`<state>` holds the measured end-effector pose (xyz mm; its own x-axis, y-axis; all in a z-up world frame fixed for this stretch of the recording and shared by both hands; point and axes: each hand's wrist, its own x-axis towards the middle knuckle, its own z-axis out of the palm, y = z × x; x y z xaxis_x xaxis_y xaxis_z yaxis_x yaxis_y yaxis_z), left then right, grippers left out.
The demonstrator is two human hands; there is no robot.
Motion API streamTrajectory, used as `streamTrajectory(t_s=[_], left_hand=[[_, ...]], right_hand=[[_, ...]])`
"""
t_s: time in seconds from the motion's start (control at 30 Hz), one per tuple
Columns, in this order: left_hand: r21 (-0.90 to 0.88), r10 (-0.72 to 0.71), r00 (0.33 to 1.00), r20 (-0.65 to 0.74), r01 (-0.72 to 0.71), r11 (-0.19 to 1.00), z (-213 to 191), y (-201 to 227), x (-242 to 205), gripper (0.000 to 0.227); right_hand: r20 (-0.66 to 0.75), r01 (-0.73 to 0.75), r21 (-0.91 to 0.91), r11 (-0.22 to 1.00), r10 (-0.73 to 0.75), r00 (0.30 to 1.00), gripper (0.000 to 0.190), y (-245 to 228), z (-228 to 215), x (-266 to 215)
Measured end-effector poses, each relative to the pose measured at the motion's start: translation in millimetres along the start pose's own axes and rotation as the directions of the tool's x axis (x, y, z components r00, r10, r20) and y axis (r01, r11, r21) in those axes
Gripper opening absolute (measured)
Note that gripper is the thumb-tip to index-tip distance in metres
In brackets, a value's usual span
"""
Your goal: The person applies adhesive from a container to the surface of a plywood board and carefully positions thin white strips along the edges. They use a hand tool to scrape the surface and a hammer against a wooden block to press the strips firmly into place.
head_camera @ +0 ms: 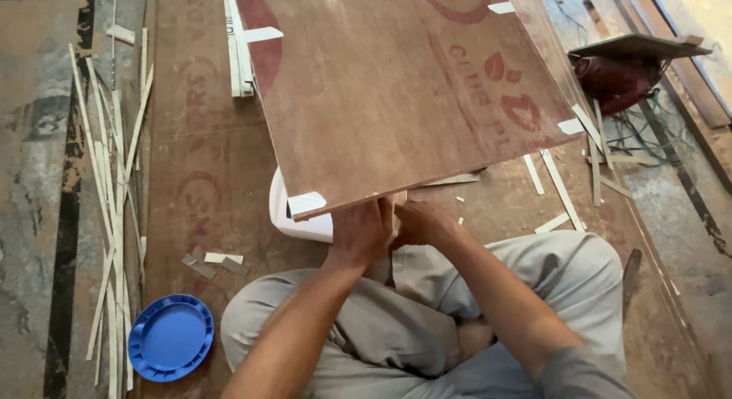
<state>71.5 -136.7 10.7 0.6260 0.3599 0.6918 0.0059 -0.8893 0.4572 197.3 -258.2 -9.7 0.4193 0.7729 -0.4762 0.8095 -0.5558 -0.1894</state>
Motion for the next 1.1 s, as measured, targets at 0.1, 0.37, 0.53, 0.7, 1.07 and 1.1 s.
streamTrajectory(t_s=[0.1, 0.37, 0.53, 0.7, 1.07, 1.1], left_hand=[[-0.007, -0.064, 0.995, 0.08, 0.065, 0.998, 3, 1, 2, 0.025], [0.088, -0.153, 0.952, 0.265, 0.135, 0.987, 10, -3, -3, 0.025], [0.143, -0.048, 0.991, 0.128, 0.029, 0.989, 21, -4, -11, 0.024], [0.163, -0.012, 1.0, 0.018, 0.009, 0.987, 21, -12, -18, 0.025], [-0.142, -0.247, 0.958, -0.144, 0.227, 0.964, -59, -66, 29, 0.037], [-0.167, -0.274, 0.95, -0.147, 0.25, 0.954, -64, -68, 30, 0.038]], right_hand=[[0.023, 0.024, -0.123, 0.992, -0.021, 1.0, 0.07, 6, 11, 9], [-0.263, 0.226, -0.099, 0.969, -0.245, 0.933, 0.103, 9, 14, 20], [0.005, 0.142, -0.021, 0.99, -0.141, 0.99, 0.077, 15, 33, 31], [-0.208, 0.518, -0.047, 0.854, -0.516, 0.831, 0.067, 18, 45, 32], [0.02, -0.025, 0.994, 0.107, 0.046, 0.999, 0.052, -8, 3, 1], [0.046, -0.07, 0.977, 0.202, 0.119, 0.992, 0.049, -12, 4, 7]])
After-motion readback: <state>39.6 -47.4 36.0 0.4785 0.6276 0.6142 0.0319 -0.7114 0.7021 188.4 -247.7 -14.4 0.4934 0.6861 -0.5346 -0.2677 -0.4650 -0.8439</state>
